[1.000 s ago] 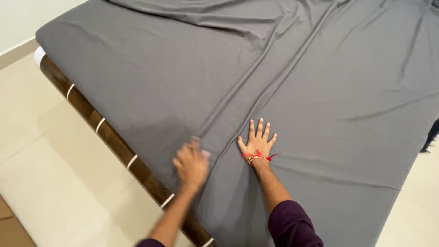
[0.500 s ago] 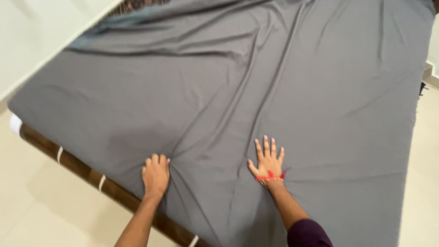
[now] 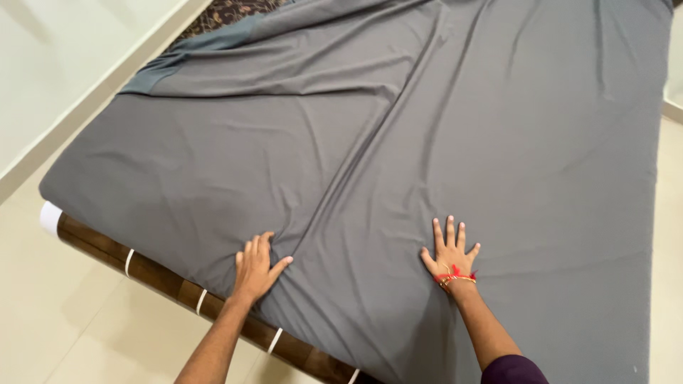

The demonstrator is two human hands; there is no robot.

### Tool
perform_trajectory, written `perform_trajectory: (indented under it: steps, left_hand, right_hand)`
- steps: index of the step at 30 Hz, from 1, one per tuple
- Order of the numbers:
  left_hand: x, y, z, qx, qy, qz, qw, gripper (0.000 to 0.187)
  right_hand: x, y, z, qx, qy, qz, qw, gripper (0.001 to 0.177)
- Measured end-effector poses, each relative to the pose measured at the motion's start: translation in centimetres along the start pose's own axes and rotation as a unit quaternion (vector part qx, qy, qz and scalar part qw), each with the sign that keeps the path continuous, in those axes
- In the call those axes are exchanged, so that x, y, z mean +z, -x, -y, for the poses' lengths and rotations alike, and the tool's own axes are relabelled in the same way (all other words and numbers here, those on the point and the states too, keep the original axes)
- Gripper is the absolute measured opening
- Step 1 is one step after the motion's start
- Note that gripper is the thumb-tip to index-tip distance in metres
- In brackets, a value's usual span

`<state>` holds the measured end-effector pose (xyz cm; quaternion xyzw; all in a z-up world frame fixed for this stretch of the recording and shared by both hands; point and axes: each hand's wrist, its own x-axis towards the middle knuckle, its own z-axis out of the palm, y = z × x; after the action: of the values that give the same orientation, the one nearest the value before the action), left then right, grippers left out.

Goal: The person spreads a gray bedsheet over a mattress, smoothing it out and tucking the edges under the mattress along the sides and corners of the bed frame.

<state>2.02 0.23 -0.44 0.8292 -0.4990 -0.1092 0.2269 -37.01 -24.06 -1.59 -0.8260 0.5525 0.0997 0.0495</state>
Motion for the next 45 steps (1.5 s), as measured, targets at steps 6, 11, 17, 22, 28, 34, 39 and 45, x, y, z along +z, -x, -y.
perform_trajectory:
  steps: [6,11,17,22,28,34,39,45]
  left_hand:
    - [-1.0,-2.7,4.8,0.100,-0.189,-0.037,0.976,0.027]
    - [-2.7,-5.9,8.8,0.170,-0.232,-0.018,0.957,0.018]
    - [-6.2,-8.9,9.7,0.232,-0.114,0.108,0.960,0.020]
    - [-9.8,-15.4,14.4,0.330,-0.112,0.170,0.922,0.072]
    - [-10.5,-20.1,20.6,0.451,-0.125,0.234,0.852,0.065]
    - [-10.7,-20.9,21.3,0.444,-0.083,0.280,0.847,0.061]
    - [-11.3,-22.7,21.0,0.462,-0.050,0.356,0.811,0.074]
    - [-10.2,-23.9,23.2,0.548,0.038,0.371,0.749,0.040]
  right_hand:
    - [-1.0,3.5,12.3,0.051,-0.050,0.038,0.997,0.121]
    - [-4.2,3.2,26.7,0.003,-0.075,0.051,0.996,0.121]
    - [-5.6,2.1,34.6,0.014,-0.106,0.023,0.994,0.109]
    - [-5.4,1.4,35.0,0.017,-0.083,0.005,0.996,0.108]
    - [-4.8,1.0,34.9,0.026,-0.073,0.016,0.997,0.106]
    - [-4.4,0.6,35.0,0.020,-0.068,-0.018,0.997,0.104]
    - [-5.0,-0.4,35.1,0.037,-0.056,0.029,0.997,0.102]
    - [-5.8,-0.5,35.7,0.057,-0.041,0.077,0.995,0.102]
